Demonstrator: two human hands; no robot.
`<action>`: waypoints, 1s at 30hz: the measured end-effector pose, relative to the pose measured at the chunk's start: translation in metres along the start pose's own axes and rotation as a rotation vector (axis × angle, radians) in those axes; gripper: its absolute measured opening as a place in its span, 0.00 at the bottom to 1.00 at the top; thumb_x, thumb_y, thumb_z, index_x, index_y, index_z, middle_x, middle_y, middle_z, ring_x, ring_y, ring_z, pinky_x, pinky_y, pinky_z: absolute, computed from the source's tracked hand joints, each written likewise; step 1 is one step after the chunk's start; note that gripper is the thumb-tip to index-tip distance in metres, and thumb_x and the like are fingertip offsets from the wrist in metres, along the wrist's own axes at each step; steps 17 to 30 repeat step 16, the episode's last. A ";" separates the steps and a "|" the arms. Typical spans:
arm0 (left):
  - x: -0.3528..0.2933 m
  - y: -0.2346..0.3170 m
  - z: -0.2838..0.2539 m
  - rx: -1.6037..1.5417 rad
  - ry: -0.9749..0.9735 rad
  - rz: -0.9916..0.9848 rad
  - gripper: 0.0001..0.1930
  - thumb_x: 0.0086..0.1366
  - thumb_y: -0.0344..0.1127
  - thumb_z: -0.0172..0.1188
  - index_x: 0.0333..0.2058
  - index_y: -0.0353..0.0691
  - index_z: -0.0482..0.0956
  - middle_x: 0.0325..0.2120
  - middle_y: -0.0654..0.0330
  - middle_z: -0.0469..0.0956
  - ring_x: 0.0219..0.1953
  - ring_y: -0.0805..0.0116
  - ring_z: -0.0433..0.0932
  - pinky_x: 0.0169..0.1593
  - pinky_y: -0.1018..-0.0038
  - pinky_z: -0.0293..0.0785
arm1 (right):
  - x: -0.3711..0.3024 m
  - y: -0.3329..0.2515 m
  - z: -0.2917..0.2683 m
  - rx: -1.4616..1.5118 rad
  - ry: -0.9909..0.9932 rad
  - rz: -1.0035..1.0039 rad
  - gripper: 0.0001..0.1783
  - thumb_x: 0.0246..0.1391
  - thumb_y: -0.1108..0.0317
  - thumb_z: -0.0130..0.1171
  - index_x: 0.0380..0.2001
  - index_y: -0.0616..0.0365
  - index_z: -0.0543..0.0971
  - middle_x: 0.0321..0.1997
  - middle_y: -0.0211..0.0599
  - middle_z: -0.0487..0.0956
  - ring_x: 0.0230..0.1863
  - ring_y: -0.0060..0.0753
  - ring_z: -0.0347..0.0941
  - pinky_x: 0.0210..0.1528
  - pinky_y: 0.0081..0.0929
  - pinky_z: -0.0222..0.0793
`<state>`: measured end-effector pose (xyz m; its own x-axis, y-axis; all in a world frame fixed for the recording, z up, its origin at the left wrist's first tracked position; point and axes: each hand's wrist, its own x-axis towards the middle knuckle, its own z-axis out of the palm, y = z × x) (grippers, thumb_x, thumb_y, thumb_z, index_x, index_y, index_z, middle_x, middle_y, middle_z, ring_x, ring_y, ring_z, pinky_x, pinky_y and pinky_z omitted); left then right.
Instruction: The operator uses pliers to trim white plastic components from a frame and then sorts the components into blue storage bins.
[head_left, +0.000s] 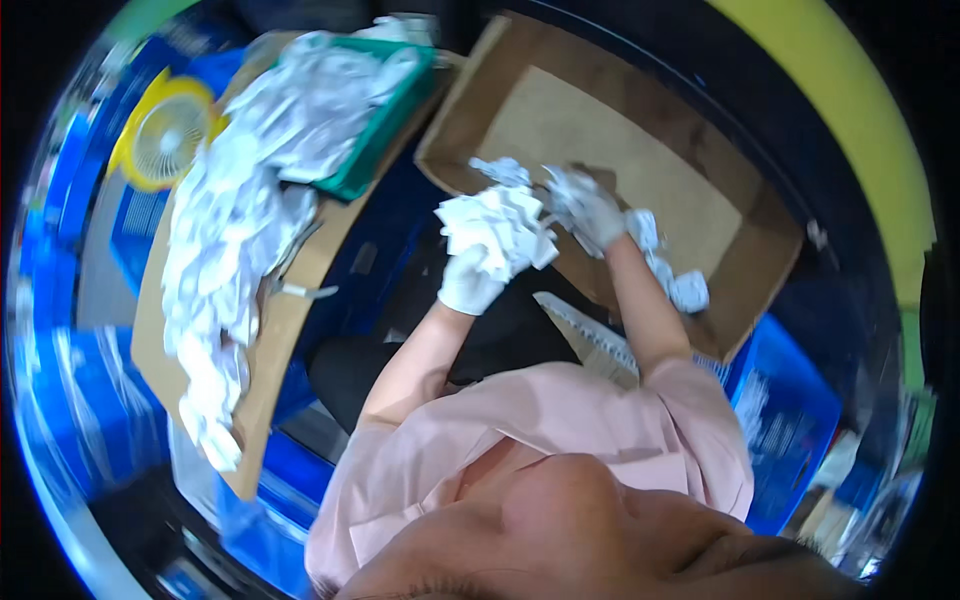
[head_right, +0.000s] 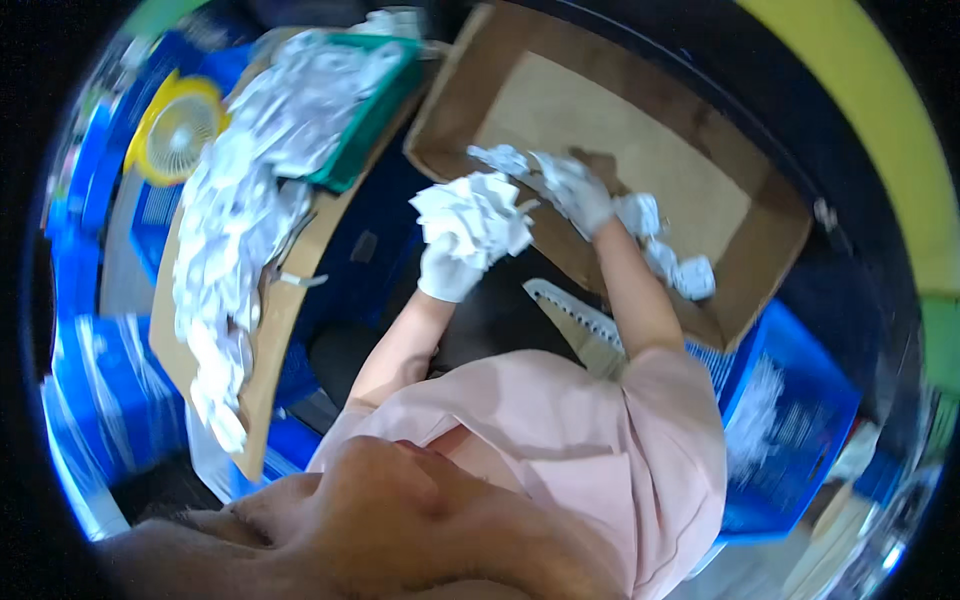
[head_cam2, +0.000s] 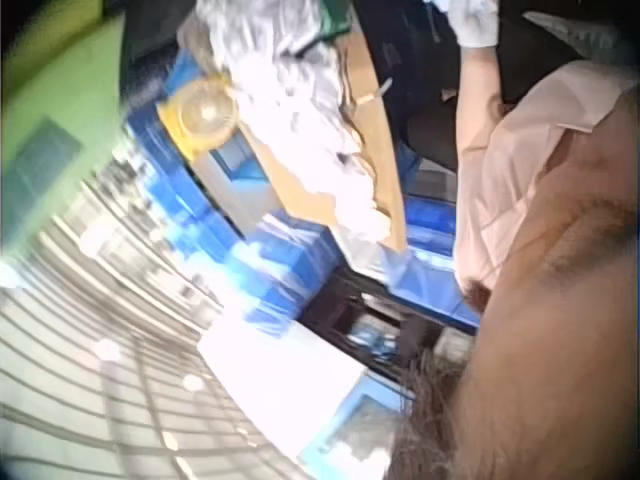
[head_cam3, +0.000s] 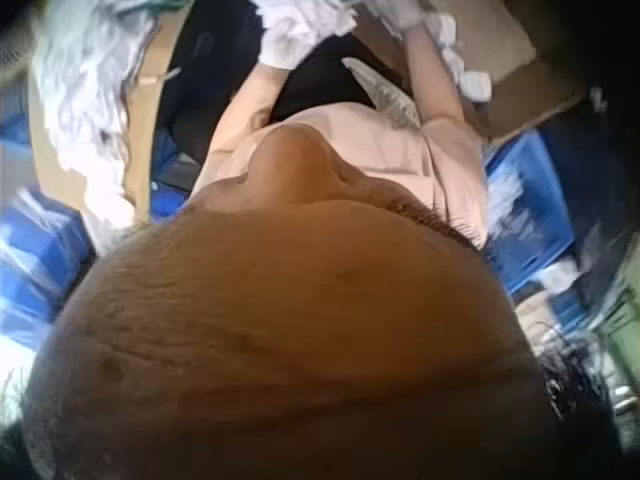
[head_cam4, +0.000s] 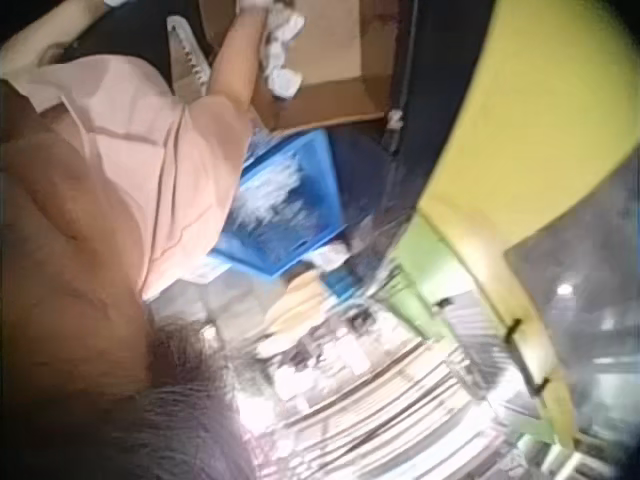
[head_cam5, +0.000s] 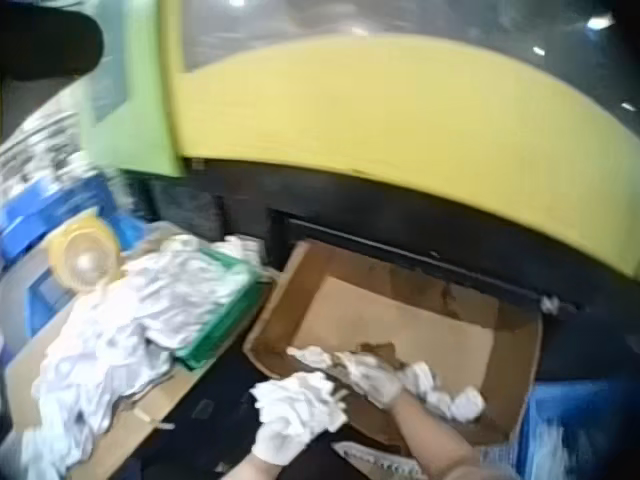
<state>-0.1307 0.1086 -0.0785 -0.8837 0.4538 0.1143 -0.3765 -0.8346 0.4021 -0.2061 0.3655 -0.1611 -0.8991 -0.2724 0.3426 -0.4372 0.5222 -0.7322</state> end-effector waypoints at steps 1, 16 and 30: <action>-0.010 0.002 -0.006 0.004 0.007 0.000 0.36 0.51 0.44 0.66 0.57 0.43 0.61 0.50 0.60 0.69 0.54 0.62 0.69 0.60 0.64 0.64 | -0.004 -0.015 0.003 0.050 -0.041 0.113 0.20 0.58 0.67 0.53 0.54 0.58 0.72 0.53 0.38 0.72 0.50 0.32 0.70 0.51 0.25 0.67; -0.396 0.178 0.082 0.220 0.571 1.239 0.41 0.48 0.49 0.68 0.60 0.52 0.59 0.55 0.57 0.65 0.61 0.53 0.60 0.66 0.53 0.50 | 0.044 -0.119 0.048 1.675 -0.385 0.535 0.19 0.64 0.70 0.45 0.58 0.56 0.66 0.53 0.43 0.72 0.47 0.37 0.69 0.54 0.36 0.66; -0.396 0.178 0.082 0.220 0.571 1.239 0.41 0.48 0.49 0.68 0.60 0.52 0.59 0.55 0.57 0.65 0.61 0.53 0.60 0.66 0.53 0.50 | 0.044 -0.119 0.048 1.675 -0.385 0.535 0.19 0.64 0.70 0.45 0.58 0.56 0.66 0.53 0.43 0.72 0.47 0.37 0.69 0.54 0.36 0.66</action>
